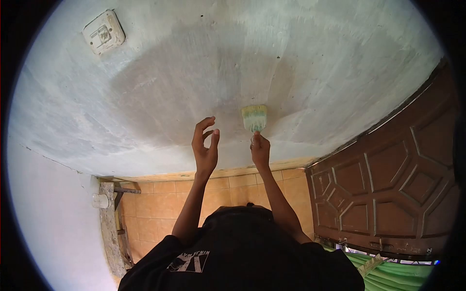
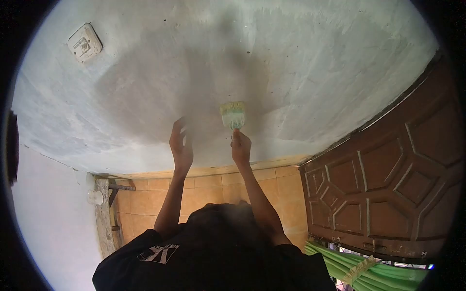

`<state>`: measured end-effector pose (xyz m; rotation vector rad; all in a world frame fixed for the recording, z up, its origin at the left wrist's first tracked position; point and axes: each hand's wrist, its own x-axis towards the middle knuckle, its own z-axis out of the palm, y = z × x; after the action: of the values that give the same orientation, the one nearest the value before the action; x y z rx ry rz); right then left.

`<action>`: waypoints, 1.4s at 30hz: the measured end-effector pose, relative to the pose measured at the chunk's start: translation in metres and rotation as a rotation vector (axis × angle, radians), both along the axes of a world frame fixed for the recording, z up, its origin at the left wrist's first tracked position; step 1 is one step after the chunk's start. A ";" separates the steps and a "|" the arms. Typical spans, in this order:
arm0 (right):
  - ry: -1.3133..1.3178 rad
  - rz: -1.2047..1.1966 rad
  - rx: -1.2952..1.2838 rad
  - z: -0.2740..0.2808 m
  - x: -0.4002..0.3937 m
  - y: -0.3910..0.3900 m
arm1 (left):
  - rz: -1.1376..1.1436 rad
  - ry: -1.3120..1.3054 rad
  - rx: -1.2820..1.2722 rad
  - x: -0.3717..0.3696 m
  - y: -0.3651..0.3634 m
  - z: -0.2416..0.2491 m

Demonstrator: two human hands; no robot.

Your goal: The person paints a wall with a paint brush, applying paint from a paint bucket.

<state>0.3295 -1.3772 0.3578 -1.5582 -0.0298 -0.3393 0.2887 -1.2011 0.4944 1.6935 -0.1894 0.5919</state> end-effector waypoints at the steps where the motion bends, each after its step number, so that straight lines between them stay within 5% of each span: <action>1: -0.002 0.006 0.034 0.015 -0.001 0.002 | -0.006 0.001 0.002 0.002 0.002 0.001; 7: -0.119 -0.002 0.065 0.105 0.030 0.011 | -0.052 0.023 -0.005 0.013 0.015 -0.001; 14: -0.038 0.068 0.155 -0.014 0.026 0.009 | -0.085 0.099 -0.003 0.009 0.024 -0.010; 18: 0.078 0.088 0.238 -0.031 -0.003 0.004 | -0.128 0.098 0.006 0.006 0.024 -0.018; 25: -0.025 0.053 0.138 0.099 0.022 0.019 | -0.181 0.145 0.040 0.014 0.027 -0.033; 36: 0.183 0.100 0.180 -0.051 -0.014 -0.001 | -0.217 0.137 0.013 0.021 0.020 -0.047; 42: 0.058 0.073 0.273 0.045 -0.005 0.012 | -0.199 0.159 0.000 0.022 0.022 -0.036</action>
<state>0.3246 -1.3656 0.4032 -1.2925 0.0051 -0.2297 0.3103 -1.1793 0.4582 1.6897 -0.2404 0.3074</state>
